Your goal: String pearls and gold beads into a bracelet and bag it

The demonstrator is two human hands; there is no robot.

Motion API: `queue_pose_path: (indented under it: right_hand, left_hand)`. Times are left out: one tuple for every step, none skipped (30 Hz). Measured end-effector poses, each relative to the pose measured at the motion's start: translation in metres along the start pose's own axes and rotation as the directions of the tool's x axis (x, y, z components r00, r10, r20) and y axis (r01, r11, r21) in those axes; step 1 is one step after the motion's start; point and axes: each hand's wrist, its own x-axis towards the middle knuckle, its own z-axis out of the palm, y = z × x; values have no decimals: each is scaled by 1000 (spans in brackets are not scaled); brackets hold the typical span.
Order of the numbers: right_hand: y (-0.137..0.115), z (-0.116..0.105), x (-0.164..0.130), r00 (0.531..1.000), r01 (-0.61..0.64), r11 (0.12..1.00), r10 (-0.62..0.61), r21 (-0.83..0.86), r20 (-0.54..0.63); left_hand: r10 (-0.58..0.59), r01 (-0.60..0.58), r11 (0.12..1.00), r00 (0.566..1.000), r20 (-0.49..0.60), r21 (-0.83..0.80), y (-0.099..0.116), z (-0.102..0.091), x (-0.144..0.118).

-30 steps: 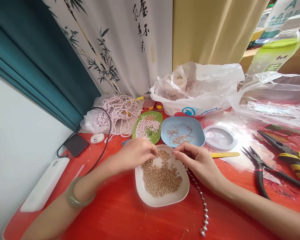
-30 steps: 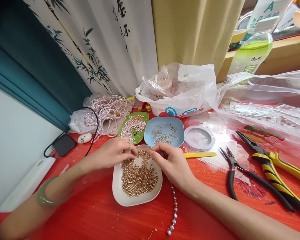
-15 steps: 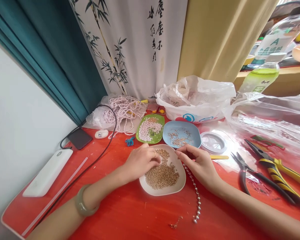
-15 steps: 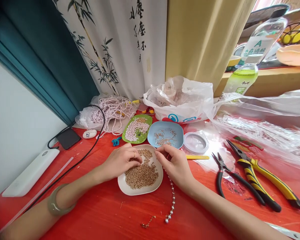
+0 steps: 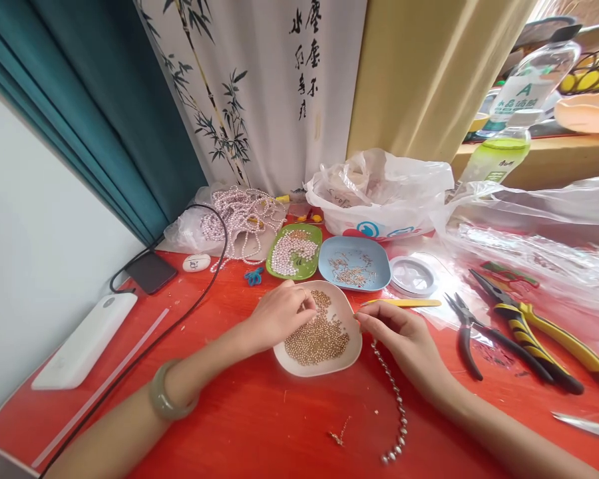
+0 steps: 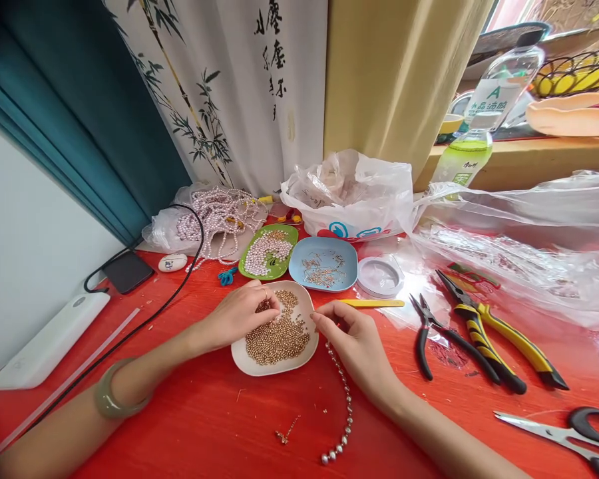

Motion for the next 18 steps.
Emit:
queue_pose_path:
  right_hand:
    - [-1,1,1,1000,1,1000,-1,3,10]
    - [-2,3,2,1000,4,1000,-4,1,15]
    - [-3,4,3,1000,8,1000,-8,-5,19]
    - [-4,6,4,1000,12,1000,-12,-13,21]
    - [-4,8,4,999,19,1000,-19,-22,26]
    - [-4,10,3,999,29,999,-28,-29,34]
    - [-4,11,3,998,40,999,-38,-34,44]
    - [-3,12,2,997,50,998,-48,-37,54]
    - [-2,13,2,997,59,998,-57,-38,60]
    - [-1,13,1,996,66,997,-63,-39,61]
    - [1,13,0,996,72,996,-70,-42,58]
    - [2,13,0,996,79,996,-77,-48,52]
    - [3,12,-1,995,87,995,-85,-54,46]
    - [4,12,-1,995,95,994,-93,-59,41]
    - [5,11,0,994,101,993,-99,-62,37]
    - [6,11,0,994,104,993,-102,-61,33]
    - [7,11,0,994,106,993,-105,-57,28]
    - [8,11,1,994,106,993,-105,-51,25]
  left_hand:
    - [-21,20,997,1000,-19,-69,0,1,0]
    - [-44,37,986,998,-34,-164,1,2,0]
    - [-68,53,958,997,-41,-281,1,3,0]
    - [-89,65,913,995,-40,-403,1,4,1]
    - [-105,75,856,994,-31,-512,1,6,1]
    - [-117,84,799,993,-17,-596,1,7,1]
    - [-126,94,753,992,-2,-651,1,8,1]
    - [-131,104,724,991,13,-682,1,9,1]
    - [-136,116,707,990,26,-698,1,10,1]
    - [-142,126,699,989,37,-704,1,10,1]
    - [-150,134,699,988,39,-702,1,11,1]
    - [-159,136,708,987,32,-693,1,11,1]
    - [-167,137,721,986,22,-679,2,10,1]
    - [-169,138,735,985,18,-664,2,9,1]
    - [-167,139,748,986,20,-649,1,8,1]
    - [-154,142,753,987,38,-642,1,5,1]
    - [-137,143,757,989,59,-638,0,3,1]
    - [-124,137,768,990,64,-626,-1,0,1]
